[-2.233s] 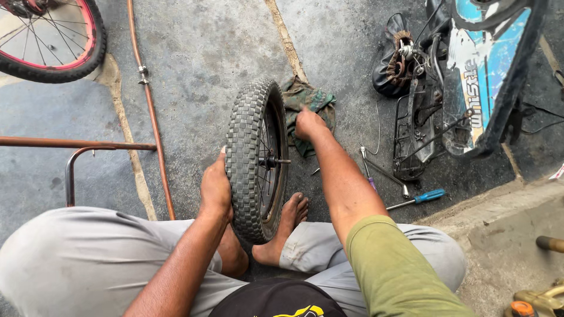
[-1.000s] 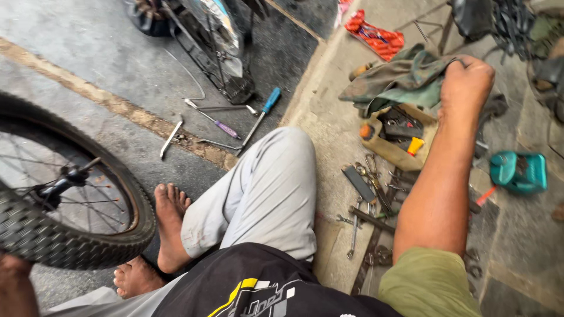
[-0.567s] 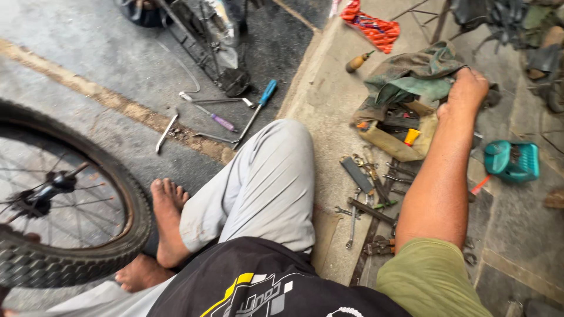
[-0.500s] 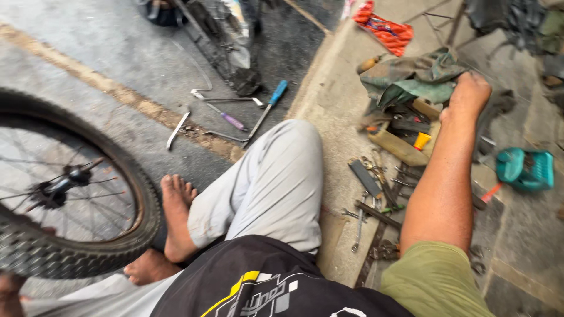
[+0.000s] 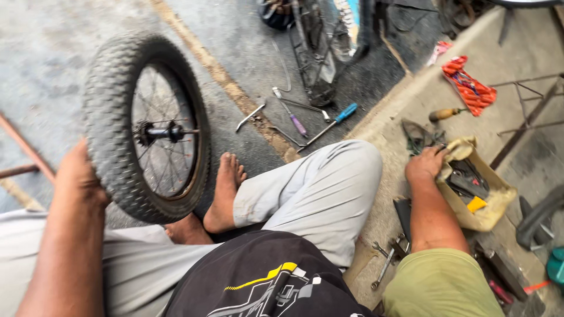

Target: The person sits on the floor and uses a tire lever to pry a bicycle tire off the rim. After removing the tire, they open a package containing a new inner tube and place it inside the tire.

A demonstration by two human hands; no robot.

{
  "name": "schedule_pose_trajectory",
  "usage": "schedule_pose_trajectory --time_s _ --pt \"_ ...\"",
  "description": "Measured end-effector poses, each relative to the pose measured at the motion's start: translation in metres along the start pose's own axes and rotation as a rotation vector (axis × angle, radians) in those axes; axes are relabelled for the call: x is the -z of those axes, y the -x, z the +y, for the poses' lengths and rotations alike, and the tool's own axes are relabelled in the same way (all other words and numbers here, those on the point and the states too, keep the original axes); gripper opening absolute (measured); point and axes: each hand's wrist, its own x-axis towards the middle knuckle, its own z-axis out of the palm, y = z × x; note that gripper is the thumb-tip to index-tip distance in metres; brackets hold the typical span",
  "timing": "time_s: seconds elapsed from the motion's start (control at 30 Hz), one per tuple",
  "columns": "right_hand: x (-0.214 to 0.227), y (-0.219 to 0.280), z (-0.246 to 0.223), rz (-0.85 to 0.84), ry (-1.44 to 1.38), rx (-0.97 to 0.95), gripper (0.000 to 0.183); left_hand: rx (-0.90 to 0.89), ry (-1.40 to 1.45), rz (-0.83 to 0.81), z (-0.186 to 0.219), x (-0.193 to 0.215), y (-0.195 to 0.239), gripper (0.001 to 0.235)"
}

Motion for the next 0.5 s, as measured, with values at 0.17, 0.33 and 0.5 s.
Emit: schedule_pose_trajectory --time_s 0.17,0.33,0.5 --pt "0.042 -0.006 0.009 -0.051 -0.213 -0.139 0.055 0.061 -0.021 0.049 -0.008 0.006 -0.006 0.030" --pt "0.142 0.035 0.032 -0.059 -0.539 -0.017 0.046 0.082 -0.051 -0.066 0.002 -0.016 -0.007 0.029" --pt "0.312 0.165 -0.020 0.569 -1.179 0.619 0.045 0.149 -0.089 -0.123 0.012 -0.049 -0.005 0.034"
